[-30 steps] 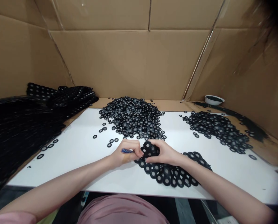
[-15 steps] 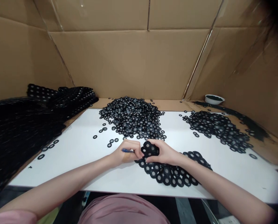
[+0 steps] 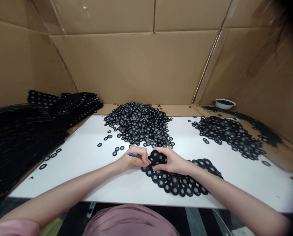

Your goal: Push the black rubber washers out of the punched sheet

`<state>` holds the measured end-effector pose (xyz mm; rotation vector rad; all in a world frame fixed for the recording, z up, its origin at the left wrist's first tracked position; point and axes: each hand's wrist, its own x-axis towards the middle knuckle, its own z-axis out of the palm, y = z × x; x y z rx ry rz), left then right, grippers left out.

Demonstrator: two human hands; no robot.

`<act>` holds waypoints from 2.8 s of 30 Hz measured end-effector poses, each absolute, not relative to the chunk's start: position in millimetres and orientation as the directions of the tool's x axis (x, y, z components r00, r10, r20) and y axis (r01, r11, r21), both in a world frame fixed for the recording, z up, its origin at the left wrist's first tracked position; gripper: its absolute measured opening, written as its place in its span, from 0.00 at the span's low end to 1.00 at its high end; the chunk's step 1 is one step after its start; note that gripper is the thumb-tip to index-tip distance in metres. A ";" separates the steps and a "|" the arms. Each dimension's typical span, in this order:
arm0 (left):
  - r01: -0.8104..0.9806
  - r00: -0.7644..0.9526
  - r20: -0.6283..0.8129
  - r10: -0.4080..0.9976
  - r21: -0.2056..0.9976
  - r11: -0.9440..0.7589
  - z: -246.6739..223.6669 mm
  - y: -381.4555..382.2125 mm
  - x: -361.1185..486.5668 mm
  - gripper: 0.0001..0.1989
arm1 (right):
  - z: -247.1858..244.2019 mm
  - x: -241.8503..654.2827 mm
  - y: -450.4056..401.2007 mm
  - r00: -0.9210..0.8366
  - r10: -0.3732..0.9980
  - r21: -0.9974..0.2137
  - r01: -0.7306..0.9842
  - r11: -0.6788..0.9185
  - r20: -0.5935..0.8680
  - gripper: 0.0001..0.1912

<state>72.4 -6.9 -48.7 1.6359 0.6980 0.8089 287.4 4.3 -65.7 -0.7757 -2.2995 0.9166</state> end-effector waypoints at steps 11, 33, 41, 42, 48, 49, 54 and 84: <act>0.033 0.652 0.141 0.745 0.976 -0.213 -56.6 -5.7 75.2 0.10 | -60.6 286.7 2.5 -0.719 0.649 -0.722 0.310 0.619 0.248 0.12; -0.035 0.546 0.391 0.741 0.894 -0.446 -50.8 -15.2 81.4 0.12 | -58.7 285.7 -0.1 -0.656 0.716 -0.771 0.319 0.551 0.240 0.22; -0.061 0.492 0.274 0.827 0.958 -0.281 -50.7 -13.4 73.5 0.09 | -57.2 287.1 0.4 -0.664 0.711 -0.772 0.319 0.550 0.232 0.25; -0.045 0.508 0.285 0.813 0.951 -0.305 -51.2 -13.5 73.2 0.09 | -56.8 287.0 0.1 -0.666 0.710 -0.773 0.319 0.548 0.228 0.25; -0.018 0.533 0.348 0.771 0.916 -0.401 -52.1 -14.5 74.1 0.12 | -54.7 287.4 -1.0 -0.678 0.703 -0.769 0.328 0.550 0.214 0.23; -0.018 0.533 0.353 0.769 0.913 -0.407 -52.1 -14.4 73.9 0.12 | -54.8 287.6 -1.0 -0.678 0.703 -0.768 0.328 0.550 0.214 0.23; 0.000 0.575 0.350 0.740 0.904 -0.427 -52.5 -12.2 71.9 0.11 | -55.1 287.9 -1.0 -0.694 0.685 -0.785 0.291 0.547 0.220 0.22; -0.024 0.600 0.072 0.796 0.997 -0.072 -57.6 -2.8 75.2 0.06 | -48.1 287.2 -2.7 -0.717 0.654 -0.760 0.278 0.588 0.243 0.22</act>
